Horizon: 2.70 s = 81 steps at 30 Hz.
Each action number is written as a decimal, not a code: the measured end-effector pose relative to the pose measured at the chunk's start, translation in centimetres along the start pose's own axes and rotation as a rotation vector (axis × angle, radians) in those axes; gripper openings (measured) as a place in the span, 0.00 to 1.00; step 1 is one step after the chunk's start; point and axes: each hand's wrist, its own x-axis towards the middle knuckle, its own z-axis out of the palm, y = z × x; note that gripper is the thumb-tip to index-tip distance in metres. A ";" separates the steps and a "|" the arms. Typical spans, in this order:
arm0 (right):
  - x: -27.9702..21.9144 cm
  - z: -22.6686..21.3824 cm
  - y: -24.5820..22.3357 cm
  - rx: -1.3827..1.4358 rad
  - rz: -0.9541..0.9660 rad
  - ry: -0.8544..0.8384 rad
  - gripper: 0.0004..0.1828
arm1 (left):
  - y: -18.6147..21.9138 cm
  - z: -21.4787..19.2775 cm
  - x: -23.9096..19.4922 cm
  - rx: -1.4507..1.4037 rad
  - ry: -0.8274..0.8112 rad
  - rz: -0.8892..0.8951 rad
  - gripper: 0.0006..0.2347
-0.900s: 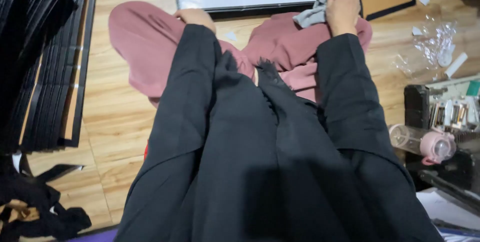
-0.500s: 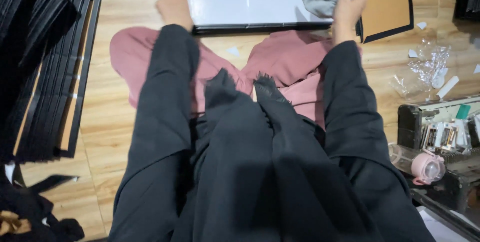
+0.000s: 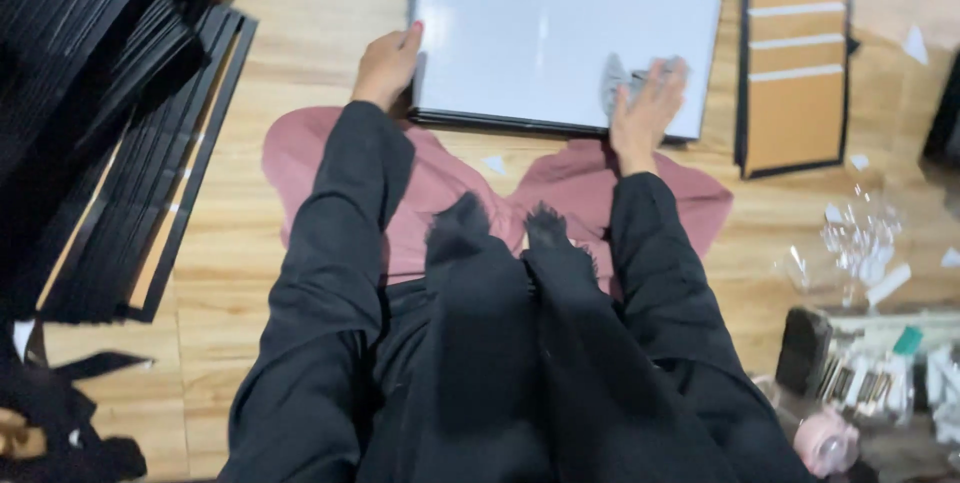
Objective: The person sits on the floor and wipes a white board with a cloth. They then pick up a cardboard frame, apply black tape to the edges, and use a green tool to smooth the tape. The person repeats this process on multiple frames.
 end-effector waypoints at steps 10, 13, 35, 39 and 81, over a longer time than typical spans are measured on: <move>3.0 3.3 -9.6 0.250 -0.336 0.051 0.42 | 4.2 -3.3 -1.7 -0.217 -0.052 -0.299 0.32; 4.6 3.3 -15.2 0.195 -0.392 -0.041 0.40 | 3.5 -1.9 0.2 -0.124 -0.041 -0.298 0.39; -6.4 2.0 -23.4 0.318 -0.922 -0.145 0.23 | 5.0 -3.6 -2.5 -0.076 -0.030 -0.218 0.41; -8.7 1.7 -21.0 0.333 -1.043 -0.033 0.19 | 4.2 -2.6 -2.0 -0.053 0.069 -0.237 0.37; 2.8 -3.8 5.5 0.028 0.062 -0.187 0.25 | 6.2 8.6 -3.3 0.713 0.257 0.397 0.27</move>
